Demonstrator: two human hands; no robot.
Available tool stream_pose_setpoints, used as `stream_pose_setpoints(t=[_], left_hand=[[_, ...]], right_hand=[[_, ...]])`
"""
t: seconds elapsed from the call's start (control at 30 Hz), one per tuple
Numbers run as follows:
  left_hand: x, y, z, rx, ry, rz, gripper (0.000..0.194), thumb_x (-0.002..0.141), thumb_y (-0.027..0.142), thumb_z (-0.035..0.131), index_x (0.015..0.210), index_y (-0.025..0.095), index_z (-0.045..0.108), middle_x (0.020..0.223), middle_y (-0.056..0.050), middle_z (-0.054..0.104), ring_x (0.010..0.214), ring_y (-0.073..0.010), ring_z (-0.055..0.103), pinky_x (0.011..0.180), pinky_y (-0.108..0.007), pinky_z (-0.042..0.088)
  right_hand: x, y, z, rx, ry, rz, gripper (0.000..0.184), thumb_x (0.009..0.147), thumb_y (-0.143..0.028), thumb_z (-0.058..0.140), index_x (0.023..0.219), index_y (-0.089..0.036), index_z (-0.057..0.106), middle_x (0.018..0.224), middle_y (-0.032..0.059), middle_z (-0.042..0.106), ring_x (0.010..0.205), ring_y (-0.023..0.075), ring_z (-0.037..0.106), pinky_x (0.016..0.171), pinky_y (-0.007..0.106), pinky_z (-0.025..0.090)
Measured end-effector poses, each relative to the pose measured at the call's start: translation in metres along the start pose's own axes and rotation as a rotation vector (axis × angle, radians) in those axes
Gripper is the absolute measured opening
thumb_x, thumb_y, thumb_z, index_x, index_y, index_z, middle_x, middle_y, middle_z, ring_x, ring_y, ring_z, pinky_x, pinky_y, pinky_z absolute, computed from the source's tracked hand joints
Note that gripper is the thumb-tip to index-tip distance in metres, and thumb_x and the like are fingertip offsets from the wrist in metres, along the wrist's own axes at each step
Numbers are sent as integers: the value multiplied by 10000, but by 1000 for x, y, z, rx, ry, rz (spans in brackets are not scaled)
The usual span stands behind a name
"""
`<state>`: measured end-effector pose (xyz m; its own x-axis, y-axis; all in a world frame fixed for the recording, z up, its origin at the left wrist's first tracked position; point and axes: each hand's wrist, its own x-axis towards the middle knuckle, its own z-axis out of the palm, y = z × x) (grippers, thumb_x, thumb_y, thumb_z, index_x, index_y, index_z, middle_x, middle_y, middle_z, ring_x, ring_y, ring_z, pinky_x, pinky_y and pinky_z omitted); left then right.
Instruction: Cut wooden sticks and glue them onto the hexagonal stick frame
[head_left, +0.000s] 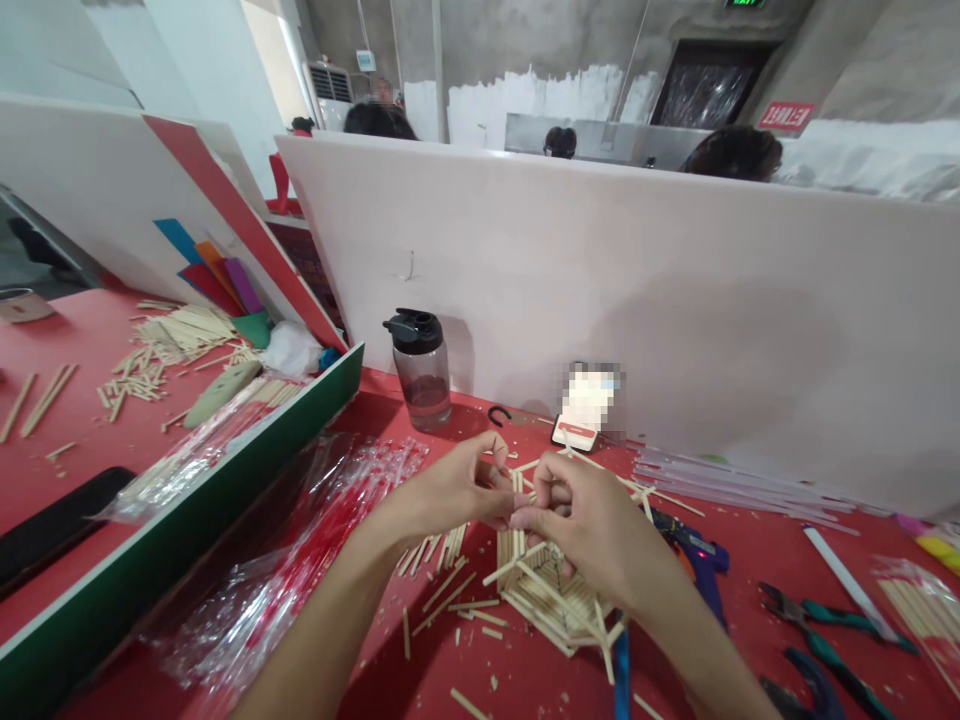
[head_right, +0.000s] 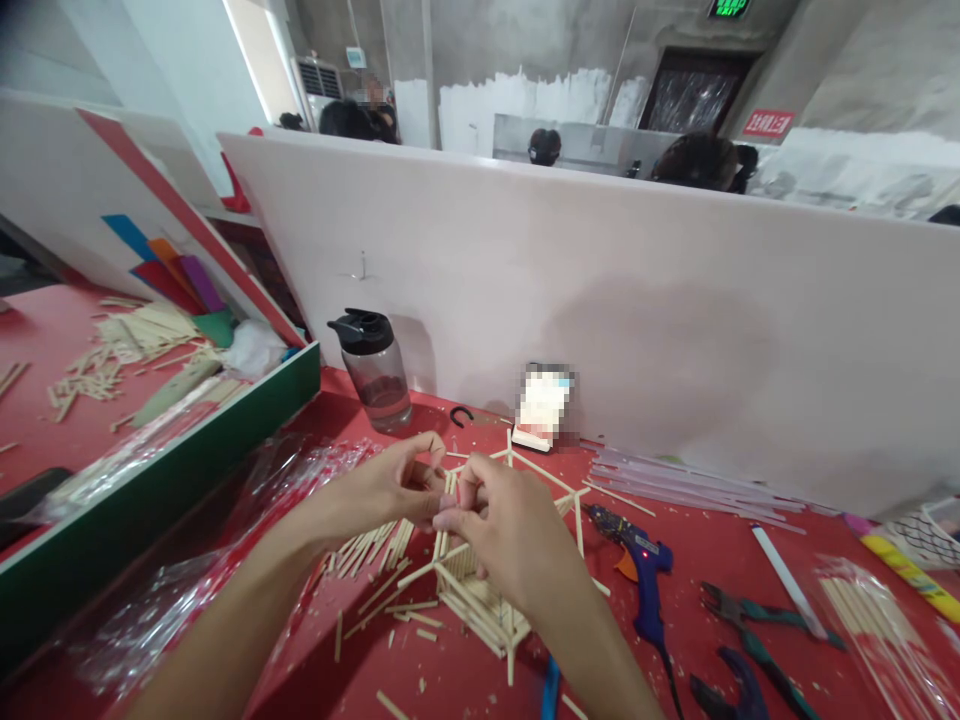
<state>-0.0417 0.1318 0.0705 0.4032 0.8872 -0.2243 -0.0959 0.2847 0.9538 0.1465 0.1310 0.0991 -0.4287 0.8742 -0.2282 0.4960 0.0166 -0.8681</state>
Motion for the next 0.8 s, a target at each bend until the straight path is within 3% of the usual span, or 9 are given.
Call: stream_pose_setpoints(t=[0.5,0.8], left_hand=[[-3,4,1,-10,-18,-30,399,759,314,786,904,226,425,662,69,602,607,-111,586,613,-235,459],[-4,4,1,19,-31,-38,422,745,325,790,943,230,429,667,67,624,616,-121,602,597,-226,427]], right_hand=[[1,0,-4,-54,-28,-62,253,788,-233,713,728,-219,468,720,-26,596,585,104,539,506,236,413],[1,-2,-5,-33,-56,-51,210,764,-190,692,723,-215,487,724,-19,598,596,111,555,510,229,426]])
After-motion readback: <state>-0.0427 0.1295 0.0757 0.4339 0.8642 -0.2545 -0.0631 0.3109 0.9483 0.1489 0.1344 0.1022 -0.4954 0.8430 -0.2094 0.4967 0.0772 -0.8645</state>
